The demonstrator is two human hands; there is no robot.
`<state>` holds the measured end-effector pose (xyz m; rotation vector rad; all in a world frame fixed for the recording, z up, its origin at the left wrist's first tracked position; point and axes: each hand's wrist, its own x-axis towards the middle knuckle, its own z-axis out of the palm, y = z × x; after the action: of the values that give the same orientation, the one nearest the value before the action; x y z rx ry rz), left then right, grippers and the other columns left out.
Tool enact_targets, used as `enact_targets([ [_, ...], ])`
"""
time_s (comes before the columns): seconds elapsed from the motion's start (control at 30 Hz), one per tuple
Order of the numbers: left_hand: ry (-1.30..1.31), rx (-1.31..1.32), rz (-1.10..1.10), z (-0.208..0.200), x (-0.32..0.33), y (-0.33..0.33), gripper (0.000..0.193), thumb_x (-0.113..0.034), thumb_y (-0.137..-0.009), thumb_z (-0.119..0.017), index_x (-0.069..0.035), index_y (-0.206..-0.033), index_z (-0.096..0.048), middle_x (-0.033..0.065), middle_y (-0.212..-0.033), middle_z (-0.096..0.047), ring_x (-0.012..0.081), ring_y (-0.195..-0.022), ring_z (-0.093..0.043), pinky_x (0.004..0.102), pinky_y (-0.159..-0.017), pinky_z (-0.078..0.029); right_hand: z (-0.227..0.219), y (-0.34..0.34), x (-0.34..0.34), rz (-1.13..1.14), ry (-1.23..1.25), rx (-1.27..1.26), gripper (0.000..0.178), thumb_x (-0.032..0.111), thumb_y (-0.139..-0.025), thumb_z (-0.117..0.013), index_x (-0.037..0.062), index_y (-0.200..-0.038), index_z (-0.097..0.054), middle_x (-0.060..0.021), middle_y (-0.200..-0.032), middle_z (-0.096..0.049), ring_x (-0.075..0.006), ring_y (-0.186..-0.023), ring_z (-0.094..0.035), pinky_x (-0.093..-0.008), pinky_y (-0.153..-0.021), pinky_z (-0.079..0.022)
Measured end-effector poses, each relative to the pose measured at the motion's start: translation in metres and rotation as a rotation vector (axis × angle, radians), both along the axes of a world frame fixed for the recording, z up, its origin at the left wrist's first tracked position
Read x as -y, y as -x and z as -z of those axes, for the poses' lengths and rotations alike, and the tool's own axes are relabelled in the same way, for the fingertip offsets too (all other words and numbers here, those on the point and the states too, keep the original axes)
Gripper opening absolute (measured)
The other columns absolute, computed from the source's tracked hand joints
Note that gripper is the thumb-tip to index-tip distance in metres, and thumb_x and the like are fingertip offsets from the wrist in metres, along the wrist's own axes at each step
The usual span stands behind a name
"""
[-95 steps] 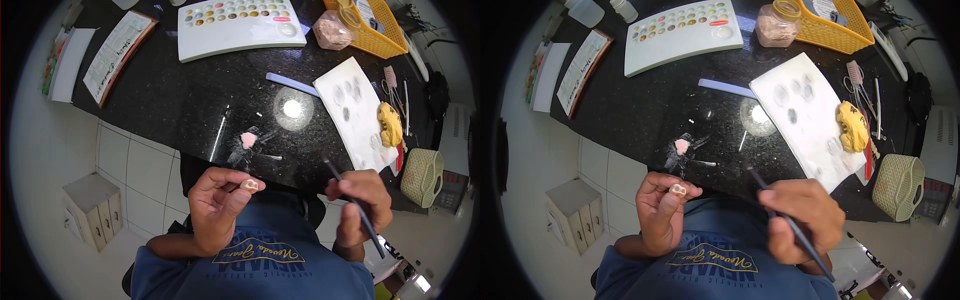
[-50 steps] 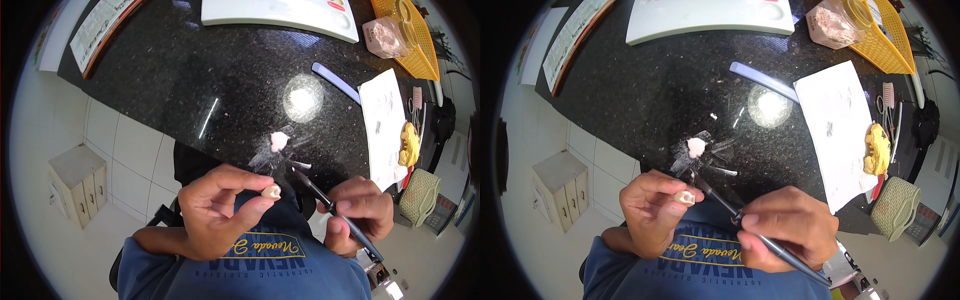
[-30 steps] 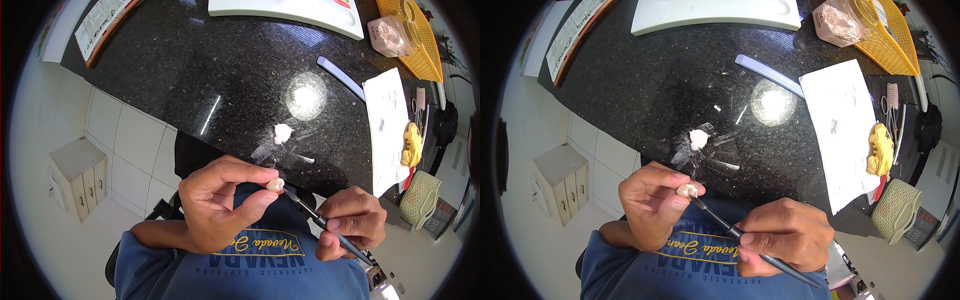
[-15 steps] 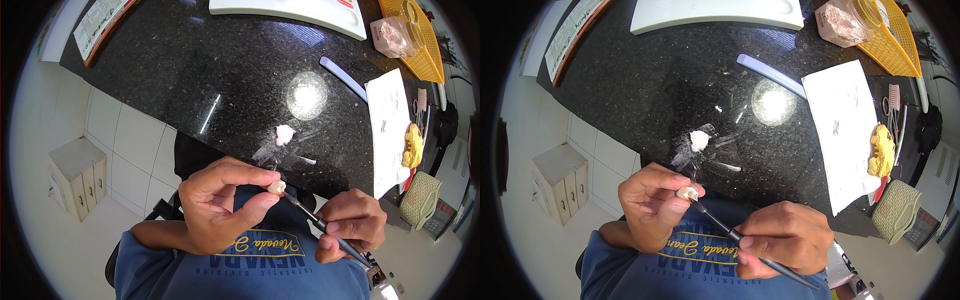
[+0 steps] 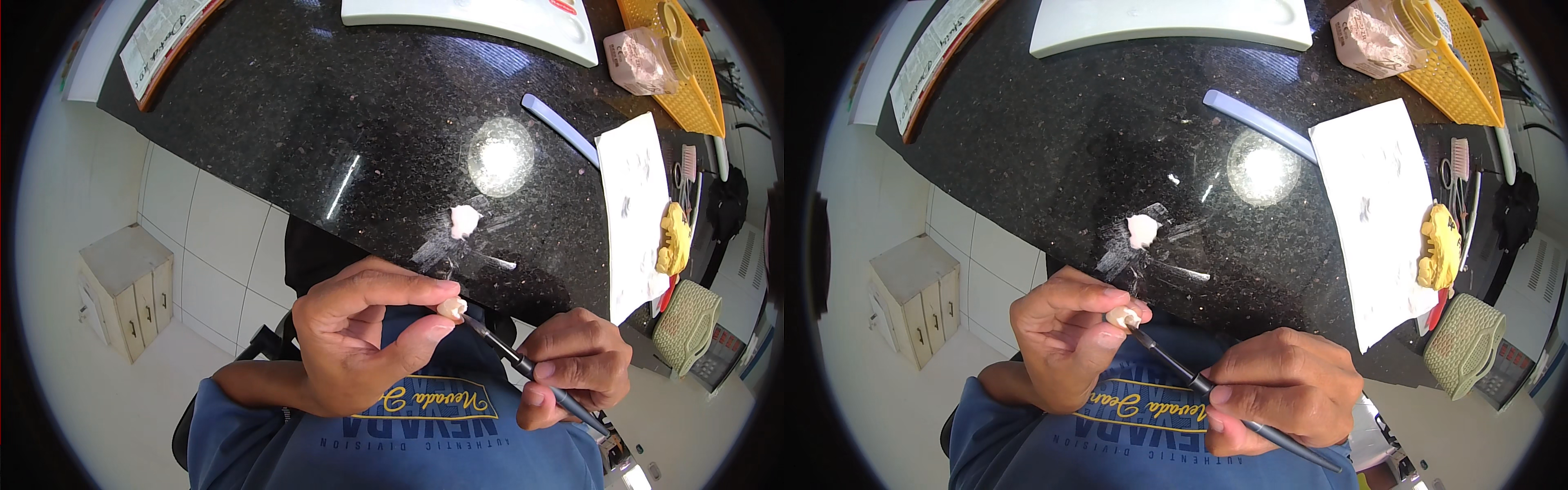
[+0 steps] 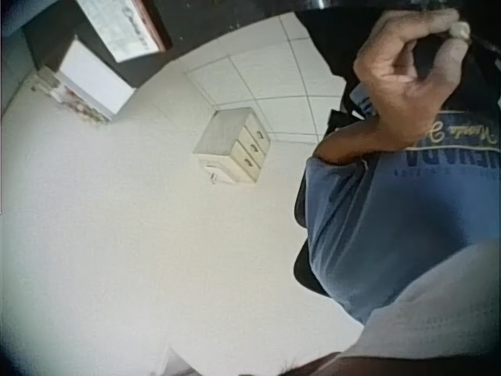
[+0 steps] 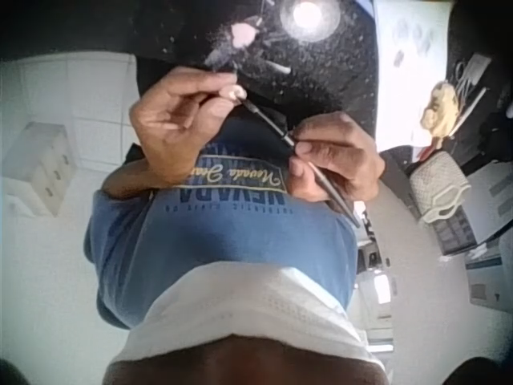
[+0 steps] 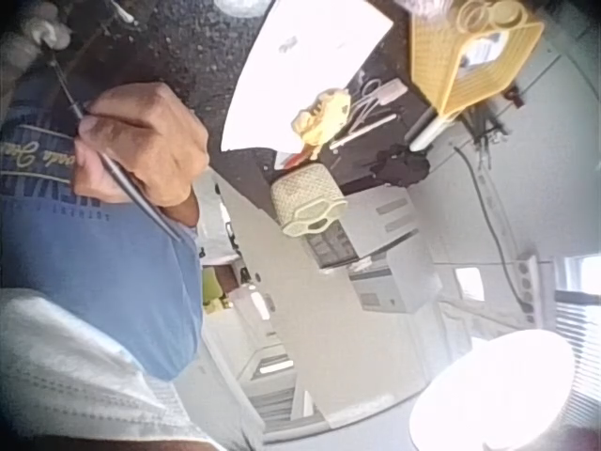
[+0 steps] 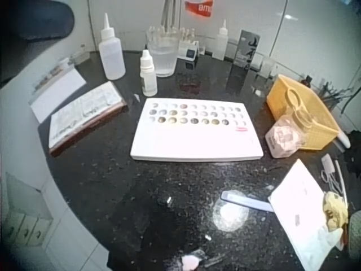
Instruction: Applying a glaze or finish to a dental crown using a fine brush and checking its fit on a dental model.
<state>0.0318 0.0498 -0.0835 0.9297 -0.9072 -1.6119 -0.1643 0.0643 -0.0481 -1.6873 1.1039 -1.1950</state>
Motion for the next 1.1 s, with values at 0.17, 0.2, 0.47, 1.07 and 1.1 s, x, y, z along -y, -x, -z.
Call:
enact_targets([
  [0.17, -0.001, -0.016, -0.007, 0.001, 0.0, 0.001, 0.026, 0.012, -0.072, -0.067, 0.006, -0.097, -0.062, 0.0171, -0.093, -0.063, 0.0183, -0.083, -0.064, 0.0257, -0.076, -0.053, 0.001, -0.002, 0.001, -0.001, 0.012, -0.002, 0.021, 0.005, -0.067, -0.076, 0.0038, -0.079, -0.059, -0.0092, -0.069, -0.062, -0.0205, -0.058, -0.064, -0.0276, -0.048, -0.052],
  [0.2, 0.003, -0.024, -0.01, 0.001, 0.0, 0.001, 0.027, 0.012, -0.072, -0.067, 0.006, -0.097, -0.062, 0.0173, -0.093, -0.063, 0.0185, -0.083, -0.064, 0.026, -0.077, -0.053, 0.001, -0.002, 0.001, -0.004, 0.012, -0.001, 0.021, 0.005, -0.067, -0.076, 0.0037, -0.079, -0.059, -0.0093, -0.069, -0.062, -0.0204, -0.058, -0.064, -0.0276, -0.047, -0.052],
  [0.47, 0.014, -0.014, 0.01, 0.0, 0.002, 0.001, 0.026, 0.013, -0.072, -0.067, 0.007, -0.097, -0.062, 0.0177, -0.093, -0.062, 0.019, -0.084, -0.065, 0.027, -0.078, -0.053, 0.002, -0.002, 0.002, 0.001, 0.035, 0.021, 0.019, 0.004, -0.068, -0.074, 0.0029, -0.079, -0.059, -0.0102, -0.07, -0.061, -0.0198, -0.055, -0.062, -0.027, -0.046, -0.051],
  [1.07, 0.009, -0.077, 0.012, 0.004, -0.001, -0.003, 0.029, 0.016, -0.072, -0.065, 0.008, -0.099, -0.059, 0.0194, -0.094, -0.062, 0.0222, -0.087, -0.065, 0.0303, -0.08, -0.053, 0.002, -0.019, 0.015, 0.235, -0.081, -0.105, 0.023, -0.002, -0.069, -0.072, -0.0042, -0.08, -0.052, -0.0215, -0.07, -0.064, -0.0213, -0.062, -0.068, -0.0228, -0.048, -0.052],
  [1.1, 0.054, -0.027, 0.046, 0.005, 0.0, -0.004, 0.024, 0.012, -0.077, -0.06, 0.006, -0.1, -0.056, 0.019, -0.092, -0.06, 0.023, -0.086, -0.065, 0.0323, -0.08, -0.054, 0.001, -0.019, 0.015, 0.227, -0.086, -0.12, 0.023, -0.002, -0.069, -0.073, -0.0041, -0.08, -0.052, -0.0213, -0.07, -0.064, -0.0213, -0.062, -0.068, -0.0228, -0.048, -0.052],
])
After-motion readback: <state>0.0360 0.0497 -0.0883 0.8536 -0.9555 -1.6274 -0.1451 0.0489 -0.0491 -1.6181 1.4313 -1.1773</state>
